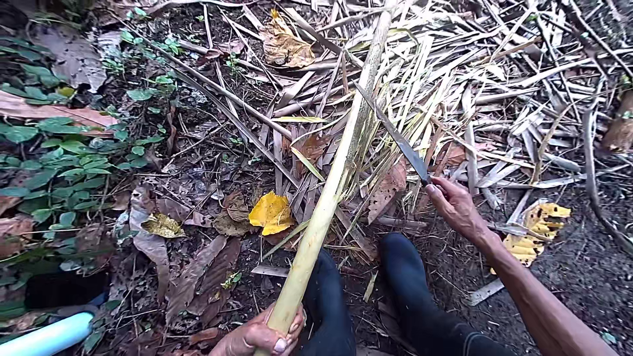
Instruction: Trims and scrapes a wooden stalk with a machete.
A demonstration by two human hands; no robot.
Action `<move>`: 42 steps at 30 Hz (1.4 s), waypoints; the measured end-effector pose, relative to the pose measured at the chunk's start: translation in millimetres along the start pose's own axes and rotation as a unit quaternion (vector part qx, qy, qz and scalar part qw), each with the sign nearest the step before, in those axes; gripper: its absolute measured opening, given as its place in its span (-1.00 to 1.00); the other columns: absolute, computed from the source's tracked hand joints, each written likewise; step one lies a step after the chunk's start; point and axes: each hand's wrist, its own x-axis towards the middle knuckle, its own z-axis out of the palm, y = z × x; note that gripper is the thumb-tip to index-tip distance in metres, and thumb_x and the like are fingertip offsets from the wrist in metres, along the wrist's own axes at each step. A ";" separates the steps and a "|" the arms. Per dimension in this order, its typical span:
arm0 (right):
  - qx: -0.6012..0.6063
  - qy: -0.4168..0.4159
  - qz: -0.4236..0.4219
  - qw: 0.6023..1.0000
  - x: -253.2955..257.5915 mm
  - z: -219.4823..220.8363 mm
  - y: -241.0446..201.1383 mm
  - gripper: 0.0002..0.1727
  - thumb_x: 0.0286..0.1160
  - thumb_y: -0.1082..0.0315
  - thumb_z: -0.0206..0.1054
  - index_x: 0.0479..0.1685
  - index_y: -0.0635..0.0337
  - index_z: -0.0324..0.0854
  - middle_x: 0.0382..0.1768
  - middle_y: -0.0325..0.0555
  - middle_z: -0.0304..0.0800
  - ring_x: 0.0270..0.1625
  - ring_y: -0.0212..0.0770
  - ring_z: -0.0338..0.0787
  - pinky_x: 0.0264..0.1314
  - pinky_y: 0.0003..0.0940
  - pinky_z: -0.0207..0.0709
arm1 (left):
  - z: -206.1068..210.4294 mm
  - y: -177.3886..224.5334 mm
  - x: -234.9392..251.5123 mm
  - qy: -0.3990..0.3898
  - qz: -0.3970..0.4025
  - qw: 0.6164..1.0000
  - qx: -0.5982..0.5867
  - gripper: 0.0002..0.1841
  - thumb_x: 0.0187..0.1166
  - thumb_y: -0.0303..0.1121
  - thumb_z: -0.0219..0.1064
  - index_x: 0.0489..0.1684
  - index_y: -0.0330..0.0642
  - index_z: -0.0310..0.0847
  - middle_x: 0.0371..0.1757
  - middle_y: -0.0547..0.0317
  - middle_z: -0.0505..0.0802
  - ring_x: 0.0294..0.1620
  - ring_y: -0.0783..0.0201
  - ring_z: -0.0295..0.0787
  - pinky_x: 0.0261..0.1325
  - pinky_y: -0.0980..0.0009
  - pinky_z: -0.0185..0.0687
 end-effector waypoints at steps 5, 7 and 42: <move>-0.090 -0.031 -0.086 0.992 -22.7 -4.8 -1.1 -0.44 0.75 -0.12 0.11 0.38 0.11 0.67 -0.56 -0.19 0.61 -0.58 -0.31 0.53 -0.48 -0.25 0.49 | -26.7 -29.3 30.2 -0.060 0.025 0.994 -0.087 -0.71 0.36 -0.37 0.55 -0.05 -0.03 0.57 -0.26 0.24 0.70 -0.49 0.36 0.71 -0.47 0.49 0.70; -0.135 -0.059 -0.101 0.984 -30.6 -6.0 -1.8 -0.41 0.74 -0.14 0.10 0.39 0.13 0.67 -0.51 -0.07 0.69 -0.53 -0.13 0.65 -0.42 -0.05 0.58 | -30.0 -40.7 43.8 0.029 0.087 0.996 0.004 -0.70 0.35 -0.30 0.57 -0.03 -0.11 0.65 -0.34 0.21 0.74 -0.51 0.40 0.69 -0.45 0.52 0.66; -0.306 -0.135 -0.139 0.932 -46.6 -32.5 -26.4 -0.34 0.78 -0.15 0.02 0.58 0.14 0.54 -0.23 0.16 0.85 -0.38 0.16 0.84 -0.37 0.19 0.68 | 0.6 -46.6 71.4 0.358 0.075 0.844 0.393 -0.71 0.05 -0.32 0.58 -0.25 -0.05 0.71 -0.41 0.37 0.79 -0.39 0.46 0.74 -0.29 0.45 0.69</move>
